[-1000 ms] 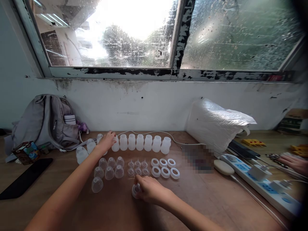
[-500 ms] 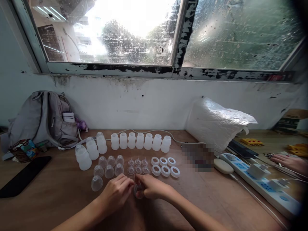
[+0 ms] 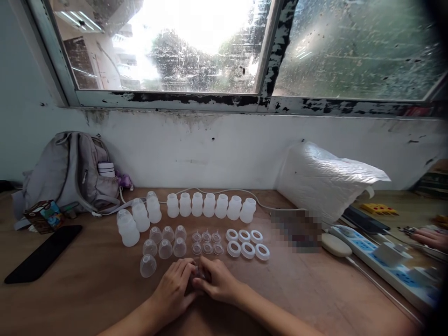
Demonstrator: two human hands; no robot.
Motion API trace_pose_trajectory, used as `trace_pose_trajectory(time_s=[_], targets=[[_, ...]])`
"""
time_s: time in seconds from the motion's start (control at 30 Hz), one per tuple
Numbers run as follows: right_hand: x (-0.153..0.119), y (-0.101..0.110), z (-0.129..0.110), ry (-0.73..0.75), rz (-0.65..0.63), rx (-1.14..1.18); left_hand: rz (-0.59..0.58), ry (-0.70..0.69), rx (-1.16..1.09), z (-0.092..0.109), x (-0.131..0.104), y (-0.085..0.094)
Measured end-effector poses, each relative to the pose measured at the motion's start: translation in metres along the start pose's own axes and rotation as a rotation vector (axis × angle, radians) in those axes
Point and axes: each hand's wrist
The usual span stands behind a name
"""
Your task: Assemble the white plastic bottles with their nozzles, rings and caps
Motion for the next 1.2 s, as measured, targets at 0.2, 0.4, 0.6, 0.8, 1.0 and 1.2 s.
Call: trace_pose_trajectory(time_s=[0.2,0.4,0.6,0.8,1.0,1.2], targets=[[-0.004,-0.004,0.004,0.043,0.001,-0.033,-0.011,-0.018,-0.037,0.001,0.001,0.001],[0.002,0.0,0.003,-0.121,0.253,0.099,0.011,-0.011,0.039,0.003,-0.002,0.0],[0.009,-0.003,0.009,-0.163,0.273,0.126,-0.024,-0.052,0.081,0.006,-0.003,0.001],[0.007,-0.013,0.015,-0.086,0.214,-0.108,-0.059,-0.066,0.08,0.006,-0.003,0.001],[0.006,-0.014,0.016,-0.105,0.225,-0.134,-0.079,-0.065,0.104,0.003,-0.004,-0.001],[0.005,-0.016,0.019,-0.087,0.28,-0.066,-0.03,-0.1,0.157,0.0,-0.004,-0.004]])
Point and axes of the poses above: each hand's wrist, its own x-axis towards the middle knuckle, its own y-axis out of the back of the hand, z = x × y, and after that the axes turned 7 degrees about z, right-handed
